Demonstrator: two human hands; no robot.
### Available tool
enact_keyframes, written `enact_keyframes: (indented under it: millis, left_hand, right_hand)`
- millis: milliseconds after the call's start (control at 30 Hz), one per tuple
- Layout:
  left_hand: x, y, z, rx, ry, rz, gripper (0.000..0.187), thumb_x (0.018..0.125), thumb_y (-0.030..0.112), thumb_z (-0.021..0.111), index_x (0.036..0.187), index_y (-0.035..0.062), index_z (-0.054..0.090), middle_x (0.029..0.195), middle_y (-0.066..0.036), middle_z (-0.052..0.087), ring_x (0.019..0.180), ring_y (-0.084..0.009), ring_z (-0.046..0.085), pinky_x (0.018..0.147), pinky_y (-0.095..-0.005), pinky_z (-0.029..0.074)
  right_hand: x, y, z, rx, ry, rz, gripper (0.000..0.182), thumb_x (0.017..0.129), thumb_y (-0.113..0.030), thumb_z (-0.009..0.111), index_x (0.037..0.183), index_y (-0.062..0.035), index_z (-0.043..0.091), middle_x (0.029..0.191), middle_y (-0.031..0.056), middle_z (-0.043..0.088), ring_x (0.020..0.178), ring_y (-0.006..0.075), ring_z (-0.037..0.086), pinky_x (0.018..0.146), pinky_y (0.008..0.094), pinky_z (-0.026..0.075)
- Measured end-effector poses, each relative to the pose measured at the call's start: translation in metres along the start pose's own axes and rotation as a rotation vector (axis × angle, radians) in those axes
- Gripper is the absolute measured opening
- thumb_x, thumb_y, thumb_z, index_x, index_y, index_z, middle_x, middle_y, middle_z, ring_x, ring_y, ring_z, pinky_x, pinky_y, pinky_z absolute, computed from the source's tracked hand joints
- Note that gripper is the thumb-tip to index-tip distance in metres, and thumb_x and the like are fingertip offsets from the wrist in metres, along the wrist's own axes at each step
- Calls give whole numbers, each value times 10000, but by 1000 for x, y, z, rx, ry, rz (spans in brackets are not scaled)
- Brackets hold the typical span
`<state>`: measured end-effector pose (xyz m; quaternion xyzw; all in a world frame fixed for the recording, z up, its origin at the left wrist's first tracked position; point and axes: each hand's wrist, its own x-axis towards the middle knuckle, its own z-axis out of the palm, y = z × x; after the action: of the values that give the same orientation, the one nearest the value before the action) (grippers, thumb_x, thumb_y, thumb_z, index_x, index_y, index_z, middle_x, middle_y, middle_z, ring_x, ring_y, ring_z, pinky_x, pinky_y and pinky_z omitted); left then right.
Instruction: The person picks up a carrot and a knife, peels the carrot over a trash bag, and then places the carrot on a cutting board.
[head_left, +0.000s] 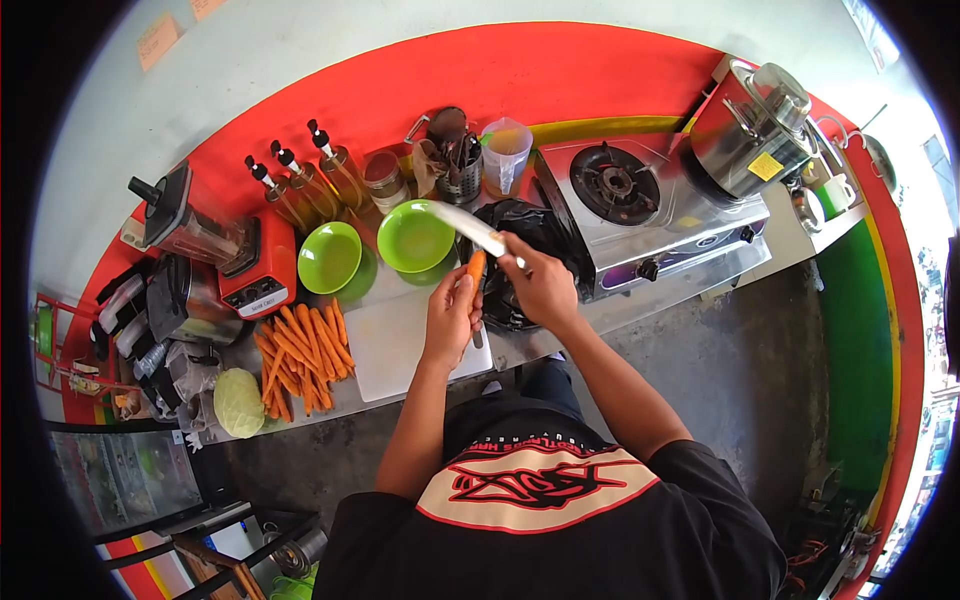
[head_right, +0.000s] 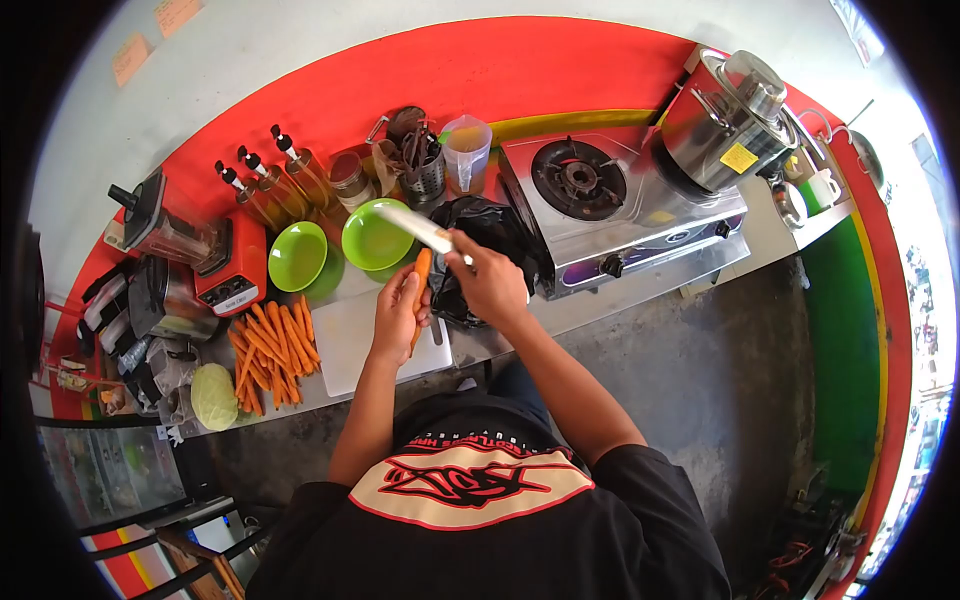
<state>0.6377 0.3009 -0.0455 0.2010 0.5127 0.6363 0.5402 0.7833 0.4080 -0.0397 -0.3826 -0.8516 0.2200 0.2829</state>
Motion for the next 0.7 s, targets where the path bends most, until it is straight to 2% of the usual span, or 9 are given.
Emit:
enact_keyframes:
  millis: [67,100,167,200,333,400,500,600,700]
  left_hand:
    - [5,-3,-8,-22,3,-14,351,1129,272,517,1405,60,563,842,-12,557,613,-67,463,550,-232,408]
    - [6,-3,-11,-42,1,-28,356,1131,261,498,1422,63,546,863,-29,561,621,-82,465,564,-236,416]
    - [7,-4,-15,-52,2,-44,351,1129,242,479,1417,54,545,875,-34,564,631,-89,475,574,-242,426]
    - [8,-5,-15,-48,-5,-53,352,1127,241,481,1418,54,544,874,-35,564,634,-90,479,575,-242,428]
    - [13,-13,-16,-34,-29,-108,354,1123,245,492,1418,56,545,874,-39,564,637,-95,485,582,-249,438]
    - [15,-17,-14,-39,-28,-120,362,1116,227,485,1426,48,541,879,-45,571,648,-102,496,594,-256,449]
    - [19,-20,-14,-46,-55,-123,393,1095,185,468,1452,32,525,904,-60,594,686,-117,523,626,-271,473]
    - [22,-22,-14,-61,-121,-115,441,1084,159,457,1501,18,489,960,-79,631,736,-121,557,677,-283,515]
    - [21,-22,-9,-93,-171,-124,476,1077,148,455,1535,20,461,1048,-100,665,784,-127,583,729,-291,548]
  right_hand:
    - [5,33,20,423,67,223,444,1101,-386,572,1445,-107,618,778,46,656,585,149,584,555,352,487]
    - [7,33,14,424,64,224,444,1101,-386,572,1445,-107,618,778,46,656,585,149,584,555,352,487]
    - [9,33,0,747,-148,644,500,1129,-400,516,1521,-91,537,740,19,609,543,61,449,495,276,390]
    - [10,35,-3,723,-172,630,511,1127,-421,516,1528,-105,504,727,12,592,512,61,413,476,248,339]
    - [11,44,-16,707,-305,631,531,1122,-432,524,1520,-82,504,694,-9,535,504,57,410,462,261,327]
    - [12,50,-16,903,-396,875,515,1117,-435,533,1469,-62,580,667,-34,493,504,58,401,463,261,322]
    - [10,53,-9,683,-415,838,468,1112,-402,549,1403,-52,659,648,-58,456,510,53,399,463,269,316]
    - [2,54,-3,632,-375,670,395,1107,-361,563,1277,-43,724,643,-71,444,525,46,398,478,264,323]
    - [1,52,-2,665,-327,604,369,1110,-327,554,1264,-34,716,657,-66,485,536,39,414,500,254,347]
